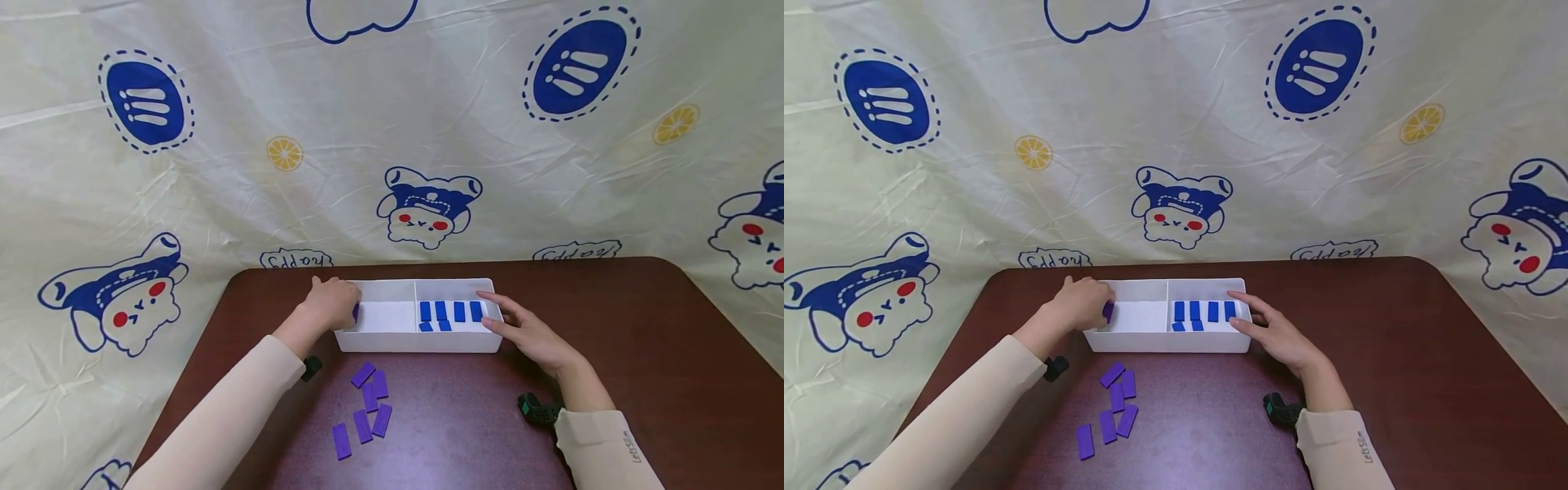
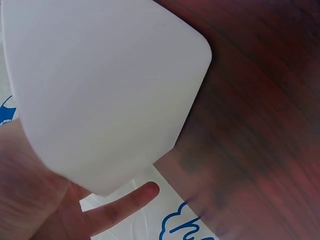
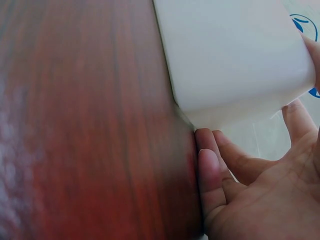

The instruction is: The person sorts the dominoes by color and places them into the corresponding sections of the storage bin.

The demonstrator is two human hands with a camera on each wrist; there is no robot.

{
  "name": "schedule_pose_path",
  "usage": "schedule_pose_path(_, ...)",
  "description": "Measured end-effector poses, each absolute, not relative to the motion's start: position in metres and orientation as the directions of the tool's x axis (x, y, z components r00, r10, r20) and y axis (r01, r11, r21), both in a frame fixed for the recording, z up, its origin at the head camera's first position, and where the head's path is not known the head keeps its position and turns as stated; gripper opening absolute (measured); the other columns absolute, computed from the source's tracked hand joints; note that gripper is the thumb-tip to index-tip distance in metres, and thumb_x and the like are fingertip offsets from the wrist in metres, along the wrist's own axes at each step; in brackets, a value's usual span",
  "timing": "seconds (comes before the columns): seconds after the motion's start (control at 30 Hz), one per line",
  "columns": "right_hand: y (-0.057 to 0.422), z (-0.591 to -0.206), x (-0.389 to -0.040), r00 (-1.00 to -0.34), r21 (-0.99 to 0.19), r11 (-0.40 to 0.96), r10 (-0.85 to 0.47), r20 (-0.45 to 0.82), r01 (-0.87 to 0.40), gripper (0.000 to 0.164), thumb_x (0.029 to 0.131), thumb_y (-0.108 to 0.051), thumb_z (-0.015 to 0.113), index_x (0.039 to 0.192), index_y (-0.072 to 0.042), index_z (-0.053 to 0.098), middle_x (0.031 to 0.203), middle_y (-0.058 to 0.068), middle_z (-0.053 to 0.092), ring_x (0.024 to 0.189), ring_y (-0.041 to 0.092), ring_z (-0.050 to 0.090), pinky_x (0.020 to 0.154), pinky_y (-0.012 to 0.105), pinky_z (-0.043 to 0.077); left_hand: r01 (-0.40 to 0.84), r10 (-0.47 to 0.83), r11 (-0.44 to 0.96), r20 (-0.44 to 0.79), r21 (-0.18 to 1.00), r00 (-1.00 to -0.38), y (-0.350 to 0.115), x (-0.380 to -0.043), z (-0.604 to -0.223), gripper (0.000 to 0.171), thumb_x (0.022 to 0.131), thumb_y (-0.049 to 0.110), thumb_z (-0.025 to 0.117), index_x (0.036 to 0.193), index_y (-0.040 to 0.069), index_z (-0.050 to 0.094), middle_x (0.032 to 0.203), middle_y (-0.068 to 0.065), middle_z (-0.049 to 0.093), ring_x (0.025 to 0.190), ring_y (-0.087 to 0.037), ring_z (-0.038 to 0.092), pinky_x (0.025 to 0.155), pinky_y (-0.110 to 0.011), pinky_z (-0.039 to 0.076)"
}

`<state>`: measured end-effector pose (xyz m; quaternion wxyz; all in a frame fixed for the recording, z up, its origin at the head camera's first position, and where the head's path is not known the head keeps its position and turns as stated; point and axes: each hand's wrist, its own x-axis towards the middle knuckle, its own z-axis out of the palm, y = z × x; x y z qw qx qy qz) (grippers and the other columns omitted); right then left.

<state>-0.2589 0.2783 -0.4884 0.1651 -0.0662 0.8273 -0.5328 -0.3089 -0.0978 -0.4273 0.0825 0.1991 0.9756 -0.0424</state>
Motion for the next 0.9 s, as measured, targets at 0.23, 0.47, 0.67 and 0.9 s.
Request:
schedule_pose_path(0.23, 0.2786, -0.4891, -0.2585, -0.937, -0.901, 0.427, -0.280, -0.209, 0.074, 0.067, 0.101, -0.046, 0.064, 0.161, -0.040, 0.034, 0.175, 0.014, 0.012, 0.156, 0.053, 0.010, 0.113, 0.084, 0.017, 0.376, 0.357, 0.925, -0.197, -0.063, -0.913, -0.0942, -0.3094, -0.4290, 0.021, 0.089, 0.017, 0.074, 0.109, 0.015, 0.075, 0.119, -0.007, 0.074, 0.119, -0.034, 0.061, 0.109, -0.074, 0.036)
schedule_pose_path(0.47, 0.2794, -0.4897, -0.2593, -0.936, -0.903, 0.425, -0.291, -0.201, 0.062, 0.068, 0.101, -0.046, 0.064, 0.161, -0.039, 0.034, 0.175, 0.014, 0.011, 0.156, 0.053, 0.009, 0.112, 0.084, 0.016, 0.362, 0.342, 0.929, -0.195, -0.077, -0.919, -0.0932, -0.3092, -0.4296, 0.019, 0.090, 0.017, 0.073, 0.108, 0.014, 0.073, 0.120, -0.009, 0.073, 0.117, -0.033, 0.061, 0.107, -0.071, 0.040)
schedule_pose_path(0.67, 0.2791, -0.4908, -0.2605, -0.935, -0.906, 0.420, -0.298, -0.195, 0.055, 0.067, 0.101, -0.045, 0.064, 0.161, -0.039, 0.034, 0.175, 0.014, 0.012, 0.156, 0.052, 0.010, 0.112, 0.084, 0.016, 0.361, 0.341, 0.929, -0.189, -0.080, -0.921, -0.0937, -0.3080, -0.4290, 0.014, 0.090, 0.017, 0.073, 0.103, 0.015, 0.074, 0.116, -0.008, 0.074, 0.114, -0.031, 0.061, 0.103, -0.067, 0.044)
schedule_pose_path(0.9, 0.2791, -0.4893, -0.2601, -0.936, -0.902, 0.427, -0.292, -0.197, 0.056, 0.067, 0.101, -0.046, 0.064, 0.161, -0.040, 0.034, 0.175, 0.013, 0.011, 0.156, 0.054, 0.007, 0.112, 0.085, 0.015, 0.356, 0.345, 0.933, -0.166, -0.045, -0.924, -0.0951, -0.3039, -0.4247, 0.021, 0.089, 0.019, 0.073, 0.110, 0.014, 0.074, 0.115, -0.007, 0.074, 0.113, -0.030, 0.060, 0.101, -0.064, 0.046)
